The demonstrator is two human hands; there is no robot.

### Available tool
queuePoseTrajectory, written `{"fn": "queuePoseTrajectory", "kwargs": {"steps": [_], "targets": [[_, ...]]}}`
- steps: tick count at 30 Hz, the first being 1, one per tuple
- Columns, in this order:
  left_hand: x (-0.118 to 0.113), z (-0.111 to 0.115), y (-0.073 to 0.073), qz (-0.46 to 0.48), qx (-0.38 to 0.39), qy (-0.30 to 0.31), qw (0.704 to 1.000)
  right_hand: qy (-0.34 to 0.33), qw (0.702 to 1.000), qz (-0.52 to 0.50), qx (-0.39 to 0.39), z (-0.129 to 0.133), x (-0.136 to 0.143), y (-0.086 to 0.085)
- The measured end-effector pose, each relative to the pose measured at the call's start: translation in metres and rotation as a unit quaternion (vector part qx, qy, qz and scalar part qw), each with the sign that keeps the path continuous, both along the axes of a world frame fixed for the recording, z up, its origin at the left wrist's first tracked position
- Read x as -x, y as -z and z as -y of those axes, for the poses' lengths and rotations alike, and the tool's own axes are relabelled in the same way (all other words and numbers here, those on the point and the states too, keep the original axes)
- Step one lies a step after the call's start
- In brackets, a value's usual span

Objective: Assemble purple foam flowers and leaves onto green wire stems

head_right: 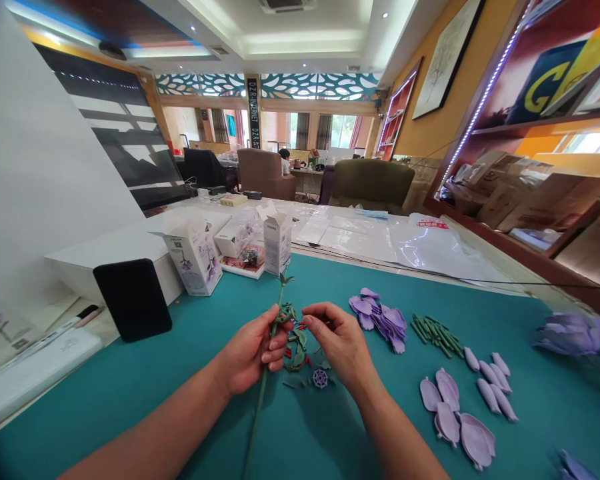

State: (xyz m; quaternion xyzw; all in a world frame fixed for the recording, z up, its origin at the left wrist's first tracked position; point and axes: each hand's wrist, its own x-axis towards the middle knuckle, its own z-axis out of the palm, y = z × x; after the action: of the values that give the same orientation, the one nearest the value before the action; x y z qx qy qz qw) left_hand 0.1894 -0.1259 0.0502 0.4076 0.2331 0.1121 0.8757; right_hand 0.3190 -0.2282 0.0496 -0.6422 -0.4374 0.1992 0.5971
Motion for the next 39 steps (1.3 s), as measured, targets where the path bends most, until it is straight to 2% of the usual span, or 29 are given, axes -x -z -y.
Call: {"fn": "queuePoseTrajectory", "kwargs": {"steps": [8, 13, 22, 29, 39], "targets": [[0.0, 0.006, -0.002, -0.001, -0.012, 0.013, 1.0, 0.011, 1.0, 0.012, 0.003, -0.001, 0.009, -0.001], [0.0, 0.006, -0.001, -0.02, -0.007, 0.013, 1.0, -0.018, 1.0, -0.013, 0.003, -0.001, 0.015, 0.0], [-0.001, 0.006, -0.003, -0.034, -0.003, -0.006, 0.999, -0.029, 1.0, -0.012, -0.001, -0.002, 0.016, 0.002], [0.0, 0.004, -0.005, -0.039, 0.005, -0.014, 0.999, 0.008, 1.0, -0.004, -0.012, -0.001, 0.006, 0.002], [0.006, -0.013, -0.006, 0.045, 0.008, -0.053, 0.998, 0.086, 0.992, -0.087, -0.036, 0.006, -0.033, 0.005]]}}
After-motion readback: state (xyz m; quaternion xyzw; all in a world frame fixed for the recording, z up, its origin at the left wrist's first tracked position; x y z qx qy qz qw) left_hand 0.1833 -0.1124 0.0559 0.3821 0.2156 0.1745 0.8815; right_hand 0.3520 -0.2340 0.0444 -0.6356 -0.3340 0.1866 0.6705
